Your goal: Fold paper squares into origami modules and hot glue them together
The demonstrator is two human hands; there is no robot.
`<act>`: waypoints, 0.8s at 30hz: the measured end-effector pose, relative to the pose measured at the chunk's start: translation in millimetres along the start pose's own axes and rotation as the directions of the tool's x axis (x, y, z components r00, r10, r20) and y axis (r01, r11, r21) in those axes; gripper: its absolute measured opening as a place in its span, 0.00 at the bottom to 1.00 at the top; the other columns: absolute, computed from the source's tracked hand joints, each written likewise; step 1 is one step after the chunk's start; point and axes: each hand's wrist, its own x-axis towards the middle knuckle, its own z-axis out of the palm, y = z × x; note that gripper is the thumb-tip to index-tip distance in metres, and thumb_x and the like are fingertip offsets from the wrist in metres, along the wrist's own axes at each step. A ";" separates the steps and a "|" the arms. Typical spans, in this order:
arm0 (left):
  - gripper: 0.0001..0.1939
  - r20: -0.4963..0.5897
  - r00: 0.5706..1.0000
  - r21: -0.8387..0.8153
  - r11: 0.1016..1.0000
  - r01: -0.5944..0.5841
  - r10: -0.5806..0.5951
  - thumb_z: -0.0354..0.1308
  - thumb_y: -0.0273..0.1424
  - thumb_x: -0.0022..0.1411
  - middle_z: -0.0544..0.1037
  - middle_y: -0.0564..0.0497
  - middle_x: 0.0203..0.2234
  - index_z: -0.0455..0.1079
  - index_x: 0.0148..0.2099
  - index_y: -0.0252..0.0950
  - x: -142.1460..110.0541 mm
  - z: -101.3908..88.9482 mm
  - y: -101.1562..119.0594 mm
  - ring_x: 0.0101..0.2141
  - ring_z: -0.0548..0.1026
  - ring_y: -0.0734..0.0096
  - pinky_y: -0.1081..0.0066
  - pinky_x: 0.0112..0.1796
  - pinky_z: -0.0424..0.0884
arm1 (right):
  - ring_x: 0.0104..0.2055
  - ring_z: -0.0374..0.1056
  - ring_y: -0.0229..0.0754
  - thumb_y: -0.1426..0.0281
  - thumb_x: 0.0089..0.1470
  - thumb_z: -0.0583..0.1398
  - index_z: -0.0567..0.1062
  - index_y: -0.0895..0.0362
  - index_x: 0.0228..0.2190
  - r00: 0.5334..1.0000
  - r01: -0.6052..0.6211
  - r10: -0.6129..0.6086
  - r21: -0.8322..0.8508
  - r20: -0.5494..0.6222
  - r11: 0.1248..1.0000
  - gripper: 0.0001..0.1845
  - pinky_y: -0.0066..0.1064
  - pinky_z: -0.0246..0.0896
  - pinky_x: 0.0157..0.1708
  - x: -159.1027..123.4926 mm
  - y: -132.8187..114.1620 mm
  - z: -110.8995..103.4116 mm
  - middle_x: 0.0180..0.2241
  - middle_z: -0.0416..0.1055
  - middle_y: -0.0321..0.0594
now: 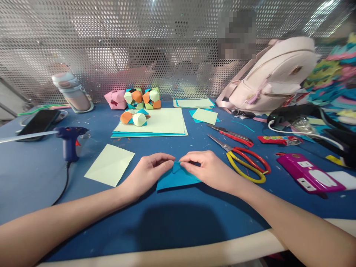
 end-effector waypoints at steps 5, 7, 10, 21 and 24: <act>0.16 0.091 0.996 0.076 0.997 -0.033 0.026 0.52 0.41 0.60 0.80 0.54 0.35 0.77 0.40 0.41 1.5 -4.9 0.4 0.37 0.75 0.65 0.75 0.38 0.68 | 0.30 0.68 0.35 0.75 0.55 0.56 0.77 0.59 0.29 1.000 0.024 -0.024 -0.012 0.010 1.000 0.10 0.25 0.59 0.32 -0.3 1.1 -0.5 0.29 0.75 0.37; 0.15 0.104 0.993 0.117 0.991 -0.066 0.054 0.51 0.40 0.60 0.81 0.54 0.34 0.78 0.39 0.42 1.8 -5.7 0.3 0.36 0.75 0.66 0.75 0.37 0.68 | 0.30 0.68 0.35 0.75 0.55 0.56 0.77 0.59 0.29 1.000 0.024 -0.023 -0.019 0.020 1.000 0.09 0.24 0.59 0.32 -0.2 1.1 -0.6 0.29 0.75 0.37; 0.14 0.098 0.992 0.147 0.985 -0.095 0.081 0.52 0.39 0.60 0.81 0.54 0.33 0.78 0.39 0.42 1.8 -5.8 0.1 0.35 0.76 0.65 0.74 0.36 0.69 | 0.31 0.68 0.35 0.74 0.55 0.56 0.78 0.59 0.30 0.999 0.025 -0.024 -0.015 0.035 1.000 0.09 0.25 0.60 0.32 0.5 0.8 -1.1 0.30 0.75 0.37; 0.12 0.108 0.993 0.140 0.988 -0.064 0.048 0.54 0.36 0.56 0.80 0.53 0.30 0.78 0.35 0.39 2.0 -4.7 0.3 0.32 0.75 0.65 0.74 0.32 0.68 | 0.32 0.70 0.37 0.74 0.56 0.55 0.78 0.59 0.32 0.995 0.061 -0.058 -0.041 0.086 0.997 0.10 0.26 0.61 0.33 -0.4 -0.1 -3.0 0.32 0.76 0.39; 0.12 0.127 0.990 0.180 0.980 -0.082 0.059 0.54 0.37 0.56 0.79 0.53 0.27 0.77 0.33 0.39 1.2 -5.1 0.6 0.30 0.73 0.66 0.74 0.31 0.68 | 0.32 0.69 0.36 0.74 0.56 0.55 0.78 0.58 0.31 0.993 0.051 -0.048 -0.018 0.109 0.999 0.11 0.25 0.61 0.32 -0.8 -0.3 -2.9 0.31 0.76 0.38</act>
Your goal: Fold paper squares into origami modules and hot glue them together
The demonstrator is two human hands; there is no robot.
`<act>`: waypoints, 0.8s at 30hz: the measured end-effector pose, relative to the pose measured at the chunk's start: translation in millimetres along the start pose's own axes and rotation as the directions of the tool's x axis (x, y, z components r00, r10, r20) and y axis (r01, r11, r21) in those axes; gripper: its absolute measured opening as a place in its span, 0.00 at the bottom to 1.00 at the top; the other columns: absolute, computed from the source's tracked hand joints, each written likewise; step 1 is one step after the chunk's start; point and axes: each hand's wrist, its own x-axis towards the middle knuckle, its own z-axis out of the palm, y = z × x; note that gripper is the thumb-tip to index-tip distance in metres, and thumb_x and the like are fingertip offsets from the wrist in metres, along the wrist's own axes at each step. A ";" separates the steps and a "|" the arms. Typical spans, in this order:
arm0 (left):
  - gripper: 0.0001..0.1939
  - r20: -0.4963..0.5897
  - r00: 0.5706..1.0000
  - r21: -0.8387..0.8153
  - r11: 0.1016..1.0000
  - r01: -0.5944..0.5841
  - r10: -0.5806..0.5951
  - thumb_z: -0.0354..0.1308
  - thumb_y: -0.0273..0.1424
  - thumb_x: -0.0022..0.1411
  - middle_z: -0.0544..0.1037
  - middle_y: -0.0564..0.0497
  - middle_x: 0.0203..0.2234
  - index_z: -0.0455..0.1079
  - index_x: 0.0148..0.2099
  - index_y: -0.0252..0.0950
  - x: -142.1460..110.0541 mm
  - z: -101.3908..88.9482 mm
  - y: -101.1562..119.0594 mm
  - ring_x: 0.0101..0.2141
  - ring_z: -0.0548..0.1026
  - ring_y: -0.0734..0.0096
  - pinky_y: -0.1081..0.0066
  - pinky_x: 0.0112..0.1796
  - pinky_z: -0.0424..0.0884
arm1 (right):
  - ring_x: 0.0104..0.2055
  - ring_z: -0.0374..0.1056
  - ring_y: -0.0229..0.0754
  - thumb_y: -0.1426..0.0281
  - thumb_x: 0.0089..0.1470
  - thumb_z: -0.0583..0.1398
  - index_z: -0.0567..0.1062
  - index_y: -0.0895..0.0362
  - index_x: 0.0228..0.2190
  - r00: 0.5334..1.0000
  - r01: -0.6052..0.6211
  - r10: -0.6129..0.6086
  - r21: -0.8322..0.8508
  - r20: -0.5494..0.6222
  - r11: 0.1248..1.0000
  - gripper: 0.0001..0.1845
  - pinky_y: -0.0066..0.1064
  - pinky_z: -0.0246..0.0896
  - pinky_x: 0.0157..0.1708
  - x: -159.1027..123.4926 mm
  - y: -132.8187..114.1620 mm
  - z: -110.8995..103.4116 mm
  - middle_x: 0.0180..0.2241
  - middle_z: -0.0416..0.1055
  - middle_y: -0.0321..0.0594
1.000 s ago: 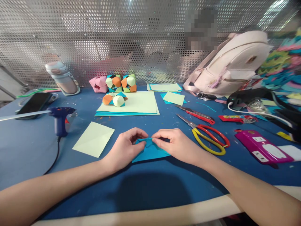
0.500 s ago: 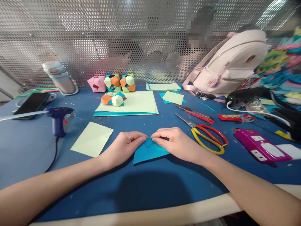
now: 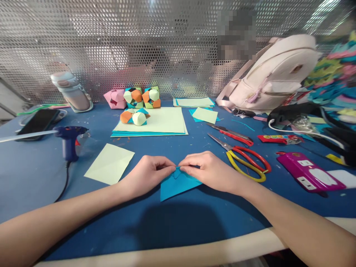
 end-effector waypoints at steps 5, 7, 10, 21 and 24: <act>0.12 0.022 0.999 0.057 0.998 -0.030 0.028 0.54 0.36 0.55 0.77 0.53 0.22 0.76 0.31 0.37 -2.0 0.2 1.1 0.24 0.70 0.72 0.76 0.26 0.65 | 0.29 0.67 0.34 0.71 0.55 0.57 0.79 0.58 0.29 0.991 -0.127 0.124 0.078 0.042 0.989 0.10 0.24 0.59 0.27 -0.1 -0.1 0.3 0.28 0.75 0.35; 0.11 0.020 0.999 0.062 0.997 -0.040 0.039 0.54 0.35 0.55 0.75 0.54 0.20 0.75 0.30 0.36 -2.4 1.1 1.1 0.22 0.68 0.75 0.77 0.24 0.63 | 0.28 0.66 0.34 0.71 0.54 0.57 0.79 0.58 0.29 0.990 -0.137 0.133 0.082 0.049 0.987 0.10 0.24 0.58 0.26 -0.4 -0.6 0.3 0.27 0.75 0.35; 0.09 0.024 0.999 0.049 0.998 -0.030 0.029 0.55 0.34 0.53 0.73 0.55 0.19 0.74 0.29 0.35 -2.4 2.5 0.2 0.21 0.66 0.77 0.78 0.23 0.62 | 0.28 0.66 0.34 0.72 0.55 0.57 0.79 0.58 0.29 0.996 -0.075 0.072 0.071 0.045 0.995 0.10 0.24 0.58 0.28 -1.5 -1.2 0.6 0.27 0.76 0.36; 0.08 -0.019 0.998 0.141 0.988 -0.056 0.059 0.54 0.32 0.55 0.77 0.54 0.23 0.73 0.30 0.36 -4.9 4.5 3.0 0.26 0.70 0.73 0.76 0.27 0.64 | 0.28 0.65 0.34 0.67 0.54 0.57 0.79 0.59 0.31 0.976 -0.207 0.198 0.121 0.086 0.971 0.11 0.23 0.57 0.26 -1.1 -5.3 -3.2 0.26 0.74 0.35; 0.08 -0.031 0.997 0.147 0.987 -0.059 0.064 0.54 0.32 0.55 0.77 0.53 0.24 0.73 0.30 0.36 -4.8 5.9 2.5 0.27 0.72 0.72 0.76 0.28 0.65 | 0.26 0.64 0.33 0.67 0.53 0.59 0.79 0.59 0.29 0.976 -0.216 0.210 0.113 0.063 0.970 0.10 0.23 0.56 0.25 -1.2 -4.8 -2.9 0.24 0.73 0.34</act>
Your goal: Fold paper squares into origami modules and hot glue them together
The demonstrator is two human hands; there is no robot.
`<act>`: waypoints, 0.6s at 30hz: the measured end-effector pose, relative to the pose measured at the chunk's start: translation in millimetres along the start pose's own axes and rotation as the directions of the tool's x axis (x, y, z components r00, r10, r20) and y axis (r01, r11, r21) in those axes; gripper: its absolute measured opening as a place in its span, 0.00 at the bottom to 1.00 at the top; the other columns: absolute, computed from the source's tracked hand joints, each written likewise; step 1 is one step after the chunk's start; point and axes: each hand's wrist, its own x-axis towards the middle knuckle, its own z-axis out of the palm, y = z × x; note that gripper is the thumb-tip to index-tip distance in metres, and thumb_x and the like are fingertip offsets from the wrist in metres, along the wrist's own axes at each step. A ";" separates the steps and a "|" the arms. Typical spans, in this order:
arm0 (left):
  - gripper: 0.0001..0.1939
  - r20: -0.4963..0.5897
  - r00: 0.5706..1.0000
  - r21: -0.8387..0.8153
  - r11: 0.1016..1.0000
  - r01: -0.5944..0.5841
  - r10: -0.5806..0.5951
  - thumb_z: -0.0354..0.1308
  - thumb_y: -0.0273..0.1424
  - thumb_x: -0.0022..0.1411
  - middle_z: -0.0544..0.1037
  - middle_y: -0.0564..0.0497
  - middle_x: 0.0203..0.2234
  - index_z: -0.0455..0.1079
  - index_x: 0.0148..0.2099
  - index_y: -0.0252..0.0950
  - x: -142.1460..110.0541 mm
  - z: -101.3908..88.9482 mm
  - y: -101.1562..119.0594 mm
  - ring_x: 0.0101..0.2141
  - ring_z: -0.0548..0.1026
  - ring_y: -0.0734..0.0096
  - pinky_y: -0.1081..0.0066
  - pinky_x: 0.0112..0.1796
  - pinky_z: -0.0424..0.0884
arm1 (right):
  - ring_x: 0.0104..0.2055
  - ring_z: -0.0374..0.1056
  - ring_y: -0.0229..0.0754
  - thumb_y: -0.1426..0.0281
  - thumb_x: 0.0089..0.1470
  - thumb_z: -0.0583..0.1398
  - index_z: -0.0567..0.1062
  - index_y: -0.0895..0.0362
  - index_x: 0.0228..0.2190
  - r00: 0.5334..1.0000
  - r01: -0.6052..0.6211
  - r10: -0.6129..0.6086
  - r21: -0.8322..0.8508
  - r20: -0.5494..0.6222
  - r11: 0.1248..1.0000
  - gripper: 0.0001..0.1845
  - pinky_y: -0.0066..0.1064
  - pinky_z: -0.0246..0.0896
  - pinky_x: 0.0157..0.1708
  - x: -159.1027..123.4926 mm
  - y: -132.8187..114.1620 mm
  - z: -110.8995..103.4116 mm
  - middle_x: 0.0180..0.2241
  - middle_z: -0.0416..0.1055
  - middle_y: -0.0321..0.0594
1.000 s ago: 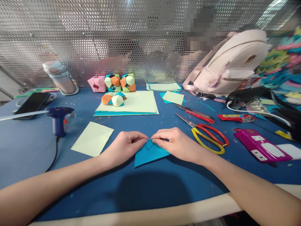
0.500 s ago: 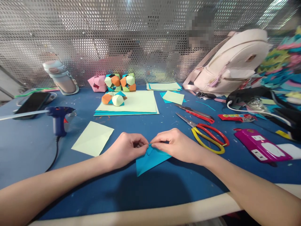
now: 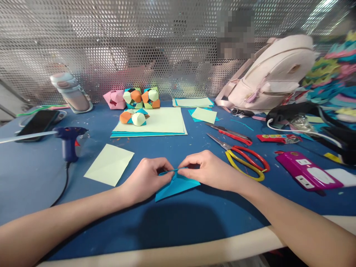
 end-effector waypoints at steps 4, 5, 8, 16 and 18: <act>0.08 0.006 1.000 -0.001 1.000 0.002 -0.002 0.54 0.32 0.56 0.78 0.54 0.25 0.74 0.31 0.36 0.3 0.6 -1.6 0.28 0.72 0.72 0.76 0.29 0.65 | 0.26 0.63 0.33 0.71 0.54 0.58 0.78 0.60 0.27 0.998 0.057 -0.057 -0.047 0.005 0.997 0.10 0.23 0.55 0.26 -0.8 2.3 0.9 0.24 0.73 0.35; 0.09 0.019 1.000 -0.002 1.000 0.000 0.000 0.54 0.33 0.56 0.78 0.54 0.26 0.74 0.32 0.36 0.2 0.4 -1.8 0.28 0.72 0.72 0.76 0.29 0.66 | 0.27 0.64 0.33 0.71 0.54 0.57 0.78 0.60 0.28 0.997 0.083 -0.083 -0.054 0.004 0.995 0.10 0.23 0.56 0.27 -1.1 2.4 0.8 0.25 0.73 0.35; 0.12 0.070 0.997 -0.007 1.000 -0.011 0.012 0.52 0.34 0.58 0.80 0.54 0.29 0.76 0.36 0.37 -0.2 -0.2 -2.0 0.29 0.73 0.72 0.76 0.30 0.66 | 0.29 0.65 0.33 0.73 0.55 0.56 0.79 0.59 0.30 0.987 0.160 -0.160 -0.062 0.002 0.985 0.11 0.24 0.57 0.30 -1.7 2.2 0.2 0.29 0.75 0.36; 0.12 -0.016 1.000 -0.002 1.000 -0.006 0.006 0.53 0.35 0.59 0.78 0.56 0.25 0.76 0.31 0.36 1.4 -0.5 -5.1 0.27 0.71 0.74 0.78 0.28 0.64 | 0.25 0.59 0.33 0.69 0.50 0.59 0.77 0.56 0.31 0.999 -0.012 0.009 -0.078 -0.032 0.997 0.07 0.24 0.52 0.24 -0.8 1.1 -1.6 0.23 0.68 0.32; 0.12 -0.011 1.000 -0.016 1.000 0.003 -0.003 0.53 0.35 0.58 0.78 0.56 0.25 0.76 0.31 0.37 1.9 -0.6 -5.4 0.27 0.72 0.74 0.78 0.28 0.65 | 0.24 0.56 0.32 0.68 0.51 0.58 0.76 0.58 0.27 0.998 -0.062 0.061 -0.047 -0.032 0.997 0.08 0.24 0.50 0.23 -0.4 0.2 -1.8 0.20 0.64 0.31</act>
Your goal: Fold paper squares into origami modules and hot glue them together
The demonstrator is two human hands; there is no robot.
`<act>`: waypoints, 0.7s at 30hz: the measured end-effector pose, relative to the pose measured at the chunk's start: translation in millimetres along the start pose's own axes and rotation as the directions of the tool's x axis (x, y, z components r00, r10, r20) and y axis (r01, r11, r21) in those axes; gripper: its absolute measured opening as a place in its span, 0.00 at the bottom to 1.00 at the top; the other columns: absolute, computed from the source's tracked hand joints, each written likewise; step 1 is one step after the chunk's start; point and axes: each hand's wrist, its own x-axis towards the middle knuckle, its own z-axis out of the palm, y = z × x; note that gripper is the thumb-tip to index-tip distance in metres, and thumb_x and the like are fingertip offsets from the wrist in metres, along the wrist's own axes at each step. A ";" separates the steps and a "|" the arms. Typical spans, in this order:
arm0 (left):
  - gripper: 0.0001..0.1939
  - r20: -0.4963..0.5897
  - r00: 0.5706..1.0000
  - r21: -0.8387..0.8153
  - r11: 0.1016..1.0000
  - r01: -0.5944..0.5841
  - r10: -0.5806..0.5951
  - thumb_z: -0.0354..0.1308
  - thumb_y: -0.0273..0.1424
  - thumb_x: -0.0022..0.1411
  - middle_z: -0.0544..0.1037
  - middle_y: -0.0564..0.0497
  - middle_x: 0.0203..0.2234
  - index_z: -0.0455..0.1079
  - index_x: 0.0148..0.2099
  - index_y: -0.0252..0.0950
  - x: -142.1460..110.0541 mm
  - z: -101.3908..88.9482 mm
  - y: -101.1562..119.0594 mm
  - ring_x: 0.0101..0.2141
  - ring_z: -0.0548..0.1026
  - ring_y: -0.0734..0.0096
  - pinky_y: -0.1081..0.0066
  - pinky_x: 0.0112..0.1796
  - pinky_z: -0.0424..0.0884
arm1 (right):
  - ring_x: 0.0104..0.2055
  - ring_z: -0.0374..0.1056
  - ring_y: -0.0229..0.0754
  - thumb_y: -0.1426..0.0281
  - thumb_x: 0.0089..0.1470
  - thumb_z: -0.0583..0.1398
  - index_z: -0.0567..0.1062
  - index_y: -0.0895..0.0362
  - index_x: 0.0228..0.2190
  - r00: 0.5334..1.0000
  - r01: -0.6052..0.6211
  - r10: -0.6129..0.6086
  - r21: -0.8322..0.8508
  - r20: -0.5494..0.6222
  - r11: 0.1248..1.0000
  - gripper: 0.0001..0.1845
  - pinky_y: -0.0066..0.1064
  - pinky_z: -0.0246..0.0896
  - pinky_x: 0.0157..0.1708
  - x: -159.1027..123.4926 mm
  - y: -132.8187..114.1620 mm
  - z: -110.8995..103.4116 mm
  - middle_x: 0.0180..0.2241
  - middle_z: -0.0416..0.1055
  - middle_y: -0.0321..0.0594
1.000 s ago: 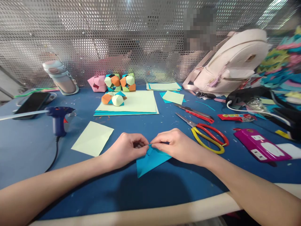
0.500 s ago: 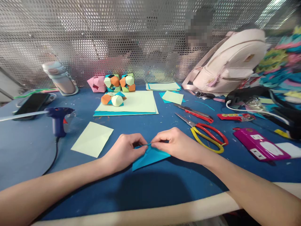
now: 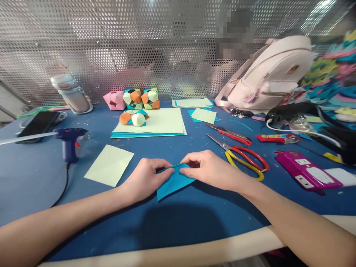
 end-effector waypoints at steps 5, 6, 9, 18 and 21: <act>0.11 0.012 0.999 -0.033 0.999 0.032 -0.032 0.54 0.35 0.57 0.77 0.55 0.24 0.75 0.31 0.37 0.4 -0.1 0.6 0.26 0.71 0.74 0.78 0.28 0.65 | 0.23 0.53 0.31 0.69 0.53 0.56 0.76 0.59 0.25 1.000 -0.003 0.003 0.054 0.000 0.999 0.10 0.24 0.47 0.22 0.4 -0.6 0.2 0.20 0.61 0.31; 0.11 0.015 0.999 -0.040 0.998 0.037 -0.036 0.54 0.35 0.57 0.77 0.55 0.24 0.75 0.30 0.36 0.5 0.0 0.9 0.26 0.70 0.74 0.78 0.27 0.65 | 0.23 0.52 0.31 0.68 0.53 0.56 0.76 0.59 0.26 1.000 -0.001 0.001 0.067 -0.002 0.998 0.11 0.24 0.47 0.22 0.5 -0.4 0.4 0.20 0.61 0.31; 0.11 0.011 0.999 -0.059 0.997 0.052 -0.051 0.55 0.36 0.56 0.76 0.55 0.23 0.75 0.29 0.36 0.3 0.2 2.0 0.25 0.69 0.74 0.78 0.26 0.64 | 0.23 0.51 0.31 0.68 0.54 0.55 0.75 0.58 0.25 1.000 0.004 -0.004 0.093 -0.008 0.996 0.12 0.24 0.46 0.21 0.8 0.0 1.3 0.20 0.59 0.31; 0.10 0.036 0.997 -0.079 0.994 0.077 -0.074 0.56 0.35 0.55 0.77 0.55 0.24 0.75 0.30 0.36 -0.7 2.0 3.0 0.26 0.70 0.74 0.77 0.27 0.64 | 0.25 0.56 0.31 0.68 0.53 0.57 0.76 0.59 0.25 0.998 0.031 -0.026 0.090 -0.056 0.995 0.10 0.24 0.51 0.25 -1.4 -3.5 4.9 0.22 0.66 0.32; 0.09 0.060 0.994 -0.090 0.992 0.093 -0.087 0.56 0.34 0.55 0.77 0.55 0.24 0.75 0.30 0.36 0.1 1.5 3.6 0.26 0.69 0.74 0.77 0.27 0.64 | 0.25 0.55 0.31 0.70 0.53 0.57 0.76 0.59 0.25 0.998 0.050 -0.047 0.071 -0.049 0.996 0.10 0.23 0.50 0.25 -2.2 -4.5 4.3 0.21 0.65 0.31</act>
